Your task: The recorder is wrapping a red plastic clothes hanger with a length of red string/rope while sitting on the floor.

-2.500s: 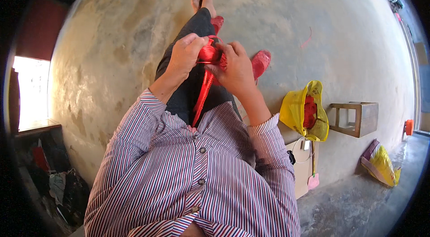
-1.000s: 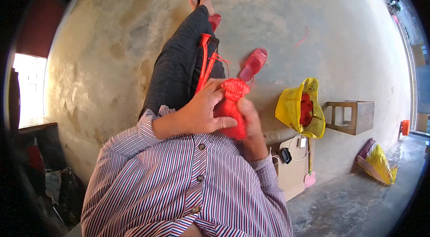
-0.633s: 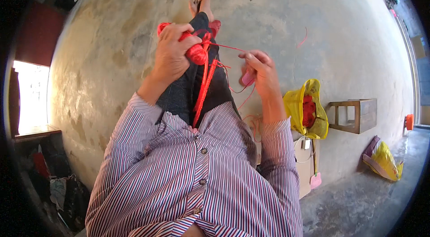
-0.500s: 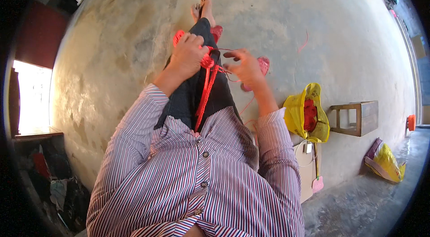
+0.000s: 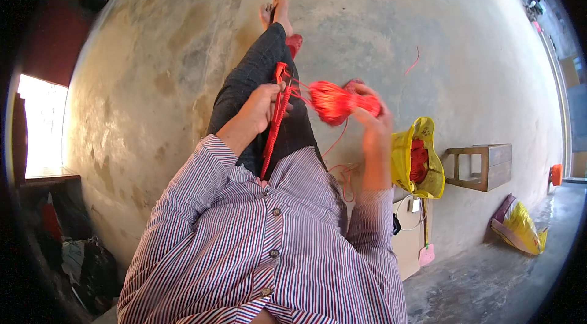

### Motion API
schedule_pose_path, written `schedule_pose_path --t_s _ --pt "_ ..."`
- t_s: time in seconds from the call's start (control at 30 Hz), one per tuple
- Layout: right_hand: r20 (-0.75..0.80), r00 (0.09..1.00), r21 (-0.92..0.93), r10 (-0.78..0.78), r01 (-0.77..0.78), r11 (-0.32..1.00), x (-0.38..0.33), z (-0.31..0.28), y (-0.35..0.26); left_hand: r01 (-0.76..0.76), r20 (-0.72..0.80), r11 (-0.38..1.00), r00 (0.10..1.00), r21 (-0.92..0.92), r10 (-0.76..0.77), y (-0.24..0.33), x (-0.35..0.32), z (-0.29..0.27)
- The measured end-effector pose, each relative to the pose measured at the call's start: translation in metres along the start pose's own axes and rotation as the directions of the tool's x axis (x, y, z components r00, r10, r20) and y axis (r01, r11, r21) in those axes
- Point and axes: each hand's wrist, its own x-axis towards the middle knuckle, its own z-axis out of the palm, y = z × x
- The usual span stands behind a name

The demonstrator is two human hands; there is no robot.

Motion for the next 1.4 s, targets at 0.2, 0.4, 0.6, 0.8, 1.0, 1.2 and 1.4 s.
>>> schedule_pose_path --t_s 0.2,0.4,0.6,0.8,1.0,1.2,1.4 --pt "0.192 0.963 0.272 -0.188 0.132 0.953 -0.043 -0.076 -0.052 0.107 -0.393 0.961 0.920 0.255 0.002 -0.045 0.029 0.015" --pt "-0.069 0.954 0.627 -0.292 0.269 0.731 -0.070 -0.105 -0.059 -0.216 -0.182 0.634 0.846 0.742 0.501 -0.030 0.037 0.000" --pt "0.042 0.972 0.698 -0.230 0.136 0.703 -0.066 -0.113 -0.050 -0.124 -0.264 0.808 0.908 0.576 0.327 -0.079 0.018 -0.007" --pt "0.084 0.975 0.360 0.205 -0.221 0.906 -0.034 -0.004 0.023 -0.128 -0.207 0.742 0.916 0.658 0.342 -0.065 0.014 -0.002" --pt "0.328 0.885 0.144 0.330 -0.392 0.909 -0.009 0.042 0.058 -0.356 0.227 0.675 0.934 0.646 0.275 -0.022 -0.018 -0.004" --pt "0.261 0.905 -0.021 0.336 -0.343 0.939 -0.040 0.039 0.012 -0.347 0.252 0.727 0.937 0.592 0.242 -0.027 -0.031 -0.006" --pt "0.503 0.768 -0.084 0.396 -0.413 0.907 -0.093 0.063 -0.028 -0.358 0.272 0.762 0.931 0.540 0.245 -0.020 -0.035 -0.002"
